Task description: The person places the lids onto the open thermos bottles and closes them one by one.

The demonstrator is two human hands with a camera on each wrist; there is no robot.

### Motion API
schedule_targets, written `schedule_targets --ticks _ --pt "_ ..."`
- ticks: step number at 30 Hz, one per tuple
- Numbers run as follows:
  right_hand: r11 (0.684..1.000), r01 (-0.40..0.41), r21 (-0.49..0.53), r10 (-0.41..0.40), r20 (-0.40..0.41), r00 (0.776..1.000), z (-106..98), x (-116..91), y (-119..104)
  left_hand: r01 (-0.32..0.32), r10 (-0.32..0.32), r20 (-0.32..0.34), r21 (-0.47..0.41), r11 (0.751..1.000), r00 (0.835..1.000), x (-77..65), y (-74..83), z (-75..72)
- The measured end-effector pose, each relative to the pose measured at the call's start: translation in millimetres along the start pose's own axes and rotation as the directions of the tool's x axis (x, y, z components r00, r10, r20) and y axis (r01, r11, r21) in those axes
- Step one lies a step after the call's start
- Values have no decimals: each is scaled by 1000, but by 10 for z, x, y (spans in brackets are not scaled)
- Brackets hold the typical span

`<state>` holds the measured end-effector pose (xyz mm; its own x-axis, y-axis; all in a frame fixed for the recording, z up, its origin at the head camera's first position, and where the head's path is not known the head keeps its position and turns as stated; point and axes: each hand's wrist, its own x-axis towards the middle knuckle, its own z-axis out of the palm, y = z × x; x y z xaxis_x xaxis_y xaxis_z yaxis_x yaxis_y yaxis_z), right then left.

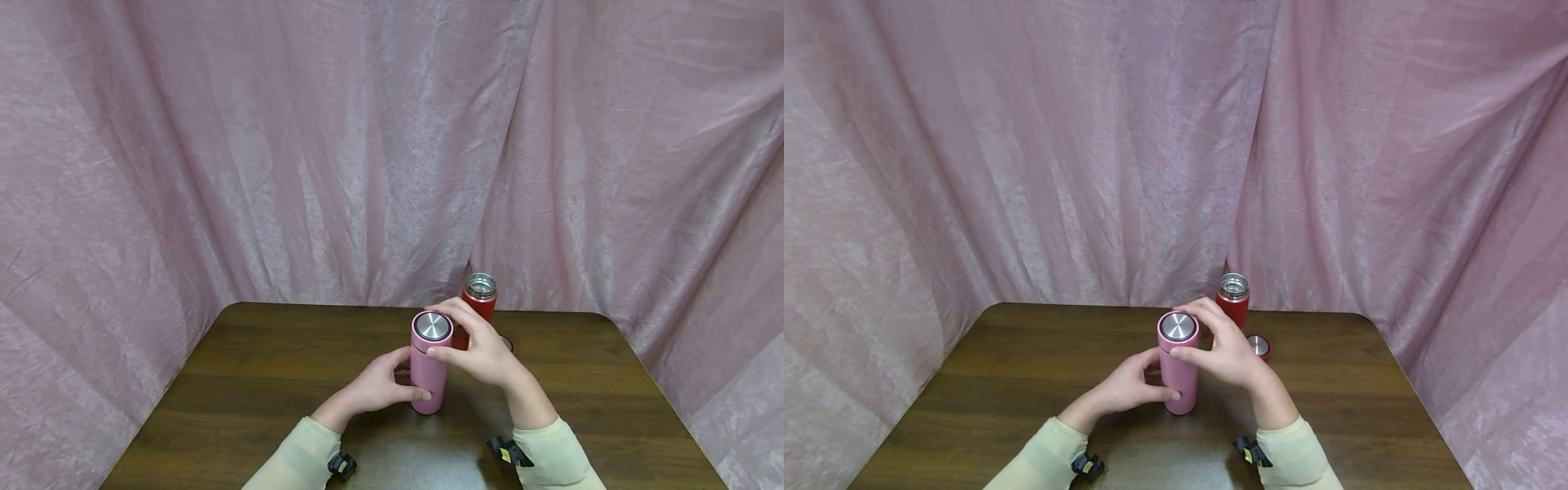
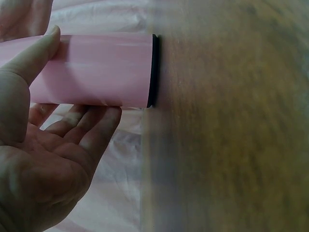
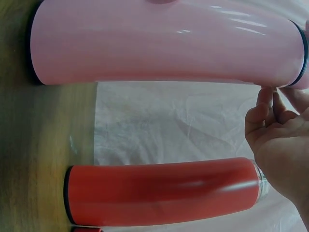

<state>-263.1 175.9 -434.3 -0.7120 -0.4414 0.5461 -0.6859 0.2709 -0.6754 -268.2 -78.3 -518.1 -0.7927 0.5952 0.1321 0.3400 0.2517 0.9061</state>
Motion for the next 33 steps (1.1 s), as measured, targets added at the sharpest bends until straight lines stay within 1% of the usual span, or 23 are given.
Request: schedule_targets --ticks 10,19,25,27,29,33 --pt "999 -42 19 43 -46 998 37 -5 -30 2 -2 -8 1 1000 1000 4 0 18" --pt "994 -105 25 107 -76 991 60 16 -77 3 -3 -9 -5 1000 1000 12 -20 16" --pt "988 -153 36 156 -75 985 70 17 -101 -2 2 -8 -11 1000 1000 9 -16 21" --pt "988 -152 31 153 -65 986 64 16 -102 -4 4 -8 -10 1000 1000 7 -10 20" --pt "991 -132 5 132 -50 990 49 13 -94 -2 2 -8 -7 1000 1000 4 -4 18" --pt "997 -55 -50 54 -11 998 5 -3 -75 2 -2 -10 2 1000 1000 4 8 16"
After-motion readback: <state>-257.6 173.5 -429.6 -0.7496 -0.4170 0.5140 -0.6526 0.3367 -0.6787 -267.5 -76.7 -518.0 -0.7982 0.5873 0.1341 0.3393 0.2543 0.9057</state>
